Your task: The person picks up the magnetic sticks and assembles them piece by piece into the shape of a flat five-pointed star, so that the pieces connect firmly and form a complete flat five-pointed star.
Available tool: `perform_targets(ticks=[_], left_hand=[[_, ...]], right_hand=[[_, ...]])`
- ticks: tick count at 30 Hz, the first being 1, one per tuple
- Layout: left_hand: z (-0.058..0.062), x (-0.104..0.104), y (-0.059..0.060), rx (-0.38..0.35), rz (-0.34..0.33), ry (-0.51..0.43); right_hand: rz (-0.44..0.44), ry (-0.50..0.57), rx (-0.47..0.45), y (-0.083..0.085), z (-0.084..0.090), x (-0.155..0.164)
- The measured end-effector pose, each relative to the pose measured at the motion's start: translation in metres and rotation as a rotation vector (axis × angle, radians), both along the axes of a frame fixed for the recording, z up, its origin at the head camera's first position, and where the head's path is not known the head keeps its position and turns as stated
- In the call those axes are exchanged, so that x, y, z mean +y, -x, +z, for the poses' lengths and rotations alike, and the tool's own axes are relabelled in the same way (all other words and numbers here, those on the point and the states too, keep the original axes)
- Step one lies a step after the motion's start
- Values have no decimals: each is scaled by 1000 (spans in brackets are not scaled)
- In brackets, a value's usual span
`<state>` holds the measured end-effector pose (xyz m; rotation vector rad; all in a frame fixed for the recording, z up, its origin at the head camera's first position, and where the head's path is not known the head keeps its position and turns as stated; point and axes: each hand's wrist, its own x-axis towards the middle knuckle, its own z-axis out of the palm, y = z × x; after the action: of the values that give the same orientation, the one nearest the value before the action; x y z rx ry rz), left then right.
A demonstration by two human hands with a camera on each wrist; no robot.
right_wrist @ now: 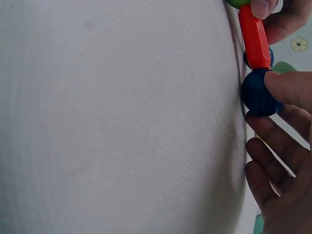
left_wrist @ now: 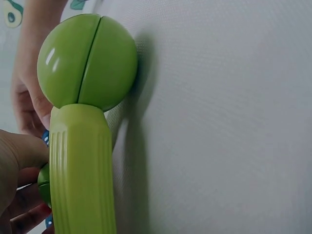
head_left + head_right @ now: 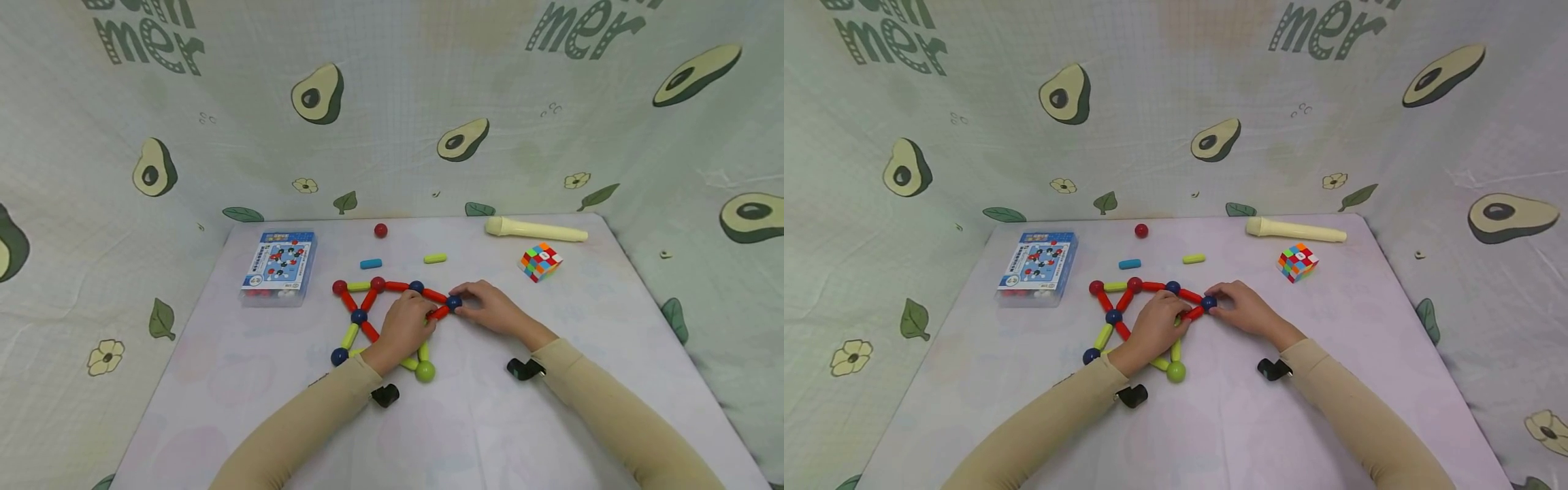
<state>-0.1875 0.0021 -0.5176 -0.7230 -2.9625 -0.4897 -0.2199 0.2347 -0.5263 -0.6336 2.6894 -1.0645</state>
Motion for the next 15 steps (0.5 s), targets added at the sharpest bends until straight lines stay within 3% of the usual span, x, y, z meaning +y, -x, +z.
perform_targets(ticks=[8,15], left_hand=[[3,-4,-6,-24,-31,30],[4,-11,-17,-85,20,-21]], right_hand=[[28,-3,29,-1,-1,-1],[26,-20,27,-4,3,0]])
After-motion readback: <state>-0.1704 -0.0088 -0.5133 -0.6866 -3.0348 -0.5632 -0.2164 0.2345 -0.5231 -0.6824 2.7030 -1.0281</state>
